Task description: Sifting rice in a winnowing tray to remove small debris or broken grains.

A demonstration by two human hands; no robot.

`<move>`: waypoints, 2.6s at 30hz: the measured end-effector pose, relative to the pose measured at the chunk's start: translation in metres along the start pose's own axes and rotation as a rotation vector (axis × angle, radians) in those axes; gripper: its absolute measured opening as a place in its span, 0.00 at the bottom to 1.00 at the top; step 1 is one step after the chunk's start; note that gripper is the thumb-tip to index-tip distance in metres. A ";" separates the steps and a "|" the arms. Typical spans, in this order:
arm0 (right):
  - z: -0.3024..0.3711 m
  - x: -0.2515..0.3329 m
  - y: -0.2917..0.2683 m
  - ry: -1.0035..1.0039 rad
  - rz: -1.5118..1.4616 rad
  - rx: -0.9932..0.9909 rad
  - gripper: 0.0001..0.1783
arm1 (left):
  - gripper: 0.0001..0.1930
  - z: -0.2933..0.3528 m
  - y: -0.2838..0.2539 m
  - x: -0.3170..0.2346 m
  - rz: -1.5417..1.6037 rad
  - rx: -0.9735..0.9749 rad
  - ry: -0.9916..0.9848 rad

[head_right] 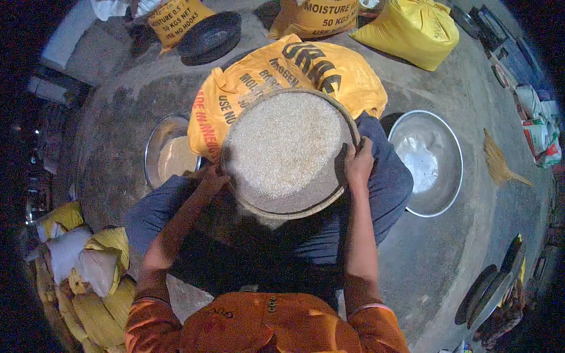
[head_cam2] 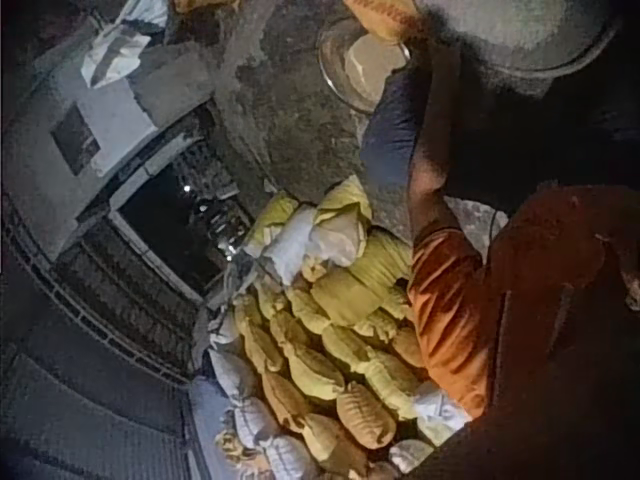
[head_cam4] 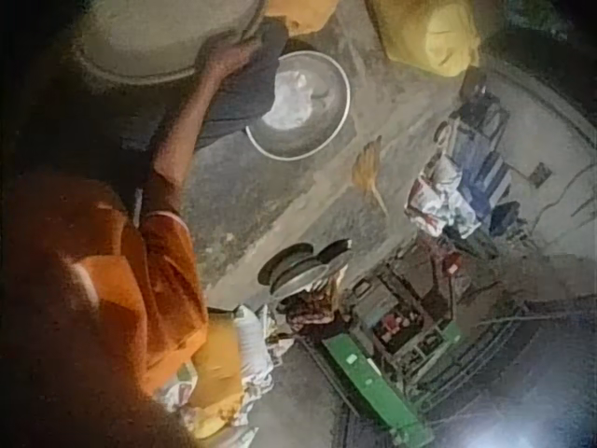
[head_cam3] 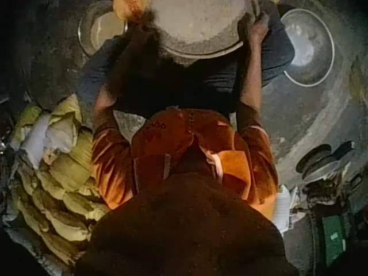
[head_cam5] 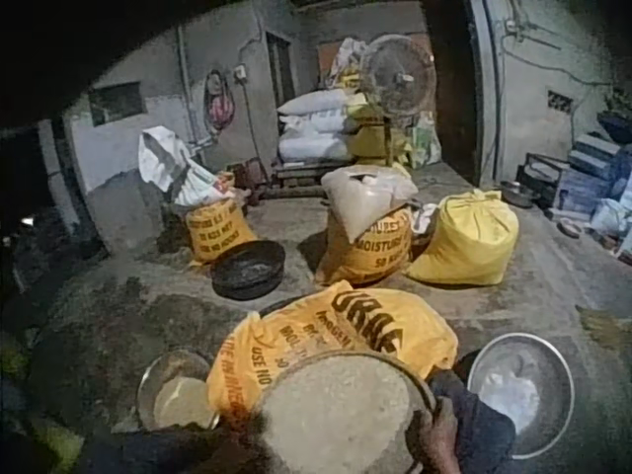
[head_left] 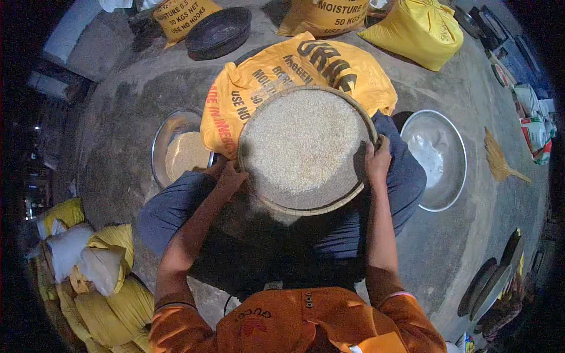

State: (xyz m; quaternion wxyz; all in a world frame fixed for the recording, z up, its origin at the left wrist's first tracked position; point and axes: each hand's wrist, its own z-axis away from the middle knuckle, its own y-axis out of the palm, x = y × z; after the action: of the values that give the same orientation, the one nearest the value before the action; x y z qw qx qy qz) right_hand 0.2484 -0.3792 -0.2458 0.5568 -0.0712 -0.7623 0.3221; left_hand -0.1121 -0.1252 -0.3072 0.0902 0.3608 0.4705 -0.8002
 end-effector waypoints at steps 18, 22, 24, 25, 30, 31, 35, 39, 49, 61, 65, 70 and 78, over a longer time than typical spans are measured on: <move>-0.001 0.026 -0.001 -0.296 -0.072 -0.225 0.07 | 0.10 -0.139 0.033 -0.175 -0.240 -0.163 0.442; -0.007 0.030 0.000 -0.201 -0.111 -0.180 0.06 | 0.09 -0.145 0.041 -0.160 -0.226 -0.248 0.756; -0.008 0.027 0.004 -0.198 -0.127 -0.183 0.05 | 0.09 -0.144 0.046 -0.161 -0.241 -0.246 0.761; -0.007 0.027 0.007 -0.198 -0.147 -0.181 0.05 | 0.10 -0.144 0.047 -0.161 -0.259 -0.251 0.761; -0.003 0.037 0.009 -0.227 -0.138 -0.128 0.05 | 0.09 -0.147 0.050 -0.166 -0.413 -0.244 0.717; -0.003 0.038 0.008 -0.230 -0.141 -0.119 0.05 | 0.09 -0.147 0.051 -0.170 -0.472 -0.236 0.700; -0.003 0.033 0.013 -0.241 -0.136 -0.137 0.05 | 0.07 -0.150 0.053 -0.176 -0.523 -0.188 0.647; -0.002 0.036 0.014 -0.209 -0.181 -0.113 0.05 | 0.05 -0.154 0.048 -0.161 -0.437 -0.231 0.664; 0.003 0.024 0.018 0.026 -0.418 -0.024 0.08 | 0.09 -0.104 0.031 -0.147 -0.117 -0.114 0.635; 0.012 0.039 0.018 0.351 -0.883 0.574 0.06 | 0.18 0.008 0.063 -0.213 1.213 0.458 -0.169; 0.013 0.048 0.011 0.330 -0.860 0.636 0.08 | 0.15 0.023 0.074 -0.223 1.227 0.506 -0.156; 0.012 0.051 0.008 0.365 -0.958 0.658 0.08 | 0.17 0.032 0.084 -0.229 1.147 0.517 -0.141; 0.012 0.048 0.013 0.409 -0.930 0.700 0.07 | 0.17 0.032 0.089 -0.228 1.143 0.526 -0.130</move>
State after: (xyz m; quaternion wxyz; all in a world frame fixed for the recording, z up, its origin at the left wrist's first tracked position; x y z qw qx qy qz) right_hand 0.2164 -0.3520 -0.2165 0.7642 0.3952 -0.4403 0.2566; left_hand 0.0802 -0.2438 -0.2076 0.4399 0.5159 -0.0153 -0.7349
